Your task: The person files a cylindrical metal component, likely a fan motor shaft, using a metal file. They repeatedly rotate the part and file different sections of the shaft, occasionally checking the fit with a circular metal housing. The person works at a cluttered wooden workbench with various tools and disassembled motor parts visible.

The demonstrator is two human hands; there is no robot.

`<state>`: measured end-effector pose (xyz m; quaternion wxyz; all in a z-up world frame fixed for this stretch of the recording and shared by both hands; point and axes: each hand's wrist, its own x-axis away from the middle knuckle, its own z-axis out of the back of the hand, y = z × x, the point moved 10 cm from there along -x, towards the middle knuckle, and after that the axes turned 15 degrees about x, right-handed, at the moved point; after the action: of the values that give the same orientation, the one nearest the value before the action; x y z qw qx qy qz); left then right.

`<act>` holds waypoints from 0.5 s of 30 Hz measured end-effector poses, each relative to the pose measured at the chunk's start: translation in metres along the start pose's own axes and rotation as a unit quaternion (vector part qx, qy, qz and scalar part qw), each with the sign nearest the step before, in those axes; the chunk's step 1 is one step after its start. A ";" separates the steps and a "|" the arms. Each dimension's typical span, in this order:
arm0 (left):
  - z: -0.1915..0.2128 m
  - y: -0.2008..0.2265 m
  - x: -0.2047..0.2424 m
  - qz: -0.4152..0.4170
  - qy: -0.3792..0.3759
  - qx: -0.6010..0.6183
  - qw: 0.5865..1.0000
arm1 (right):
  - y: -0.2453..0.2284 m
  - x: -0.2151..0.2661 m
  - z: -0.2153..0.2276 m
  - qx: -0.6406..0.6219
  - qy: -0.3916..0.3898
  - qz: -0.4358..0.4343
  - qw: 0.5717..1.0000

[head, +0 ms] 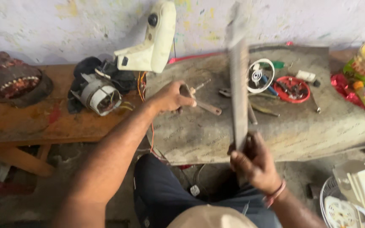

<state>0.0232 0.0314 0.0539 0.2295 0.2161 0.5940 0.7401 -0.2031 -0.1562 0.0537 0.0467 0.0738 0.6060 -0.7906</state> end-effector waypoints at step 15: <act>-0.037 0.025 0.044 0.143 -0.131 0.176 0.965 | 0.008 0.031 -0.004 0.240 0.071 0.033 0.968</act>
<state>-0.0360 0.0242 0.0733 0.1551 0.4311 0.6423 0.6144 -0.2318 -0.1536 0.0400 0.0103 0.1584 0.3975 -0.9038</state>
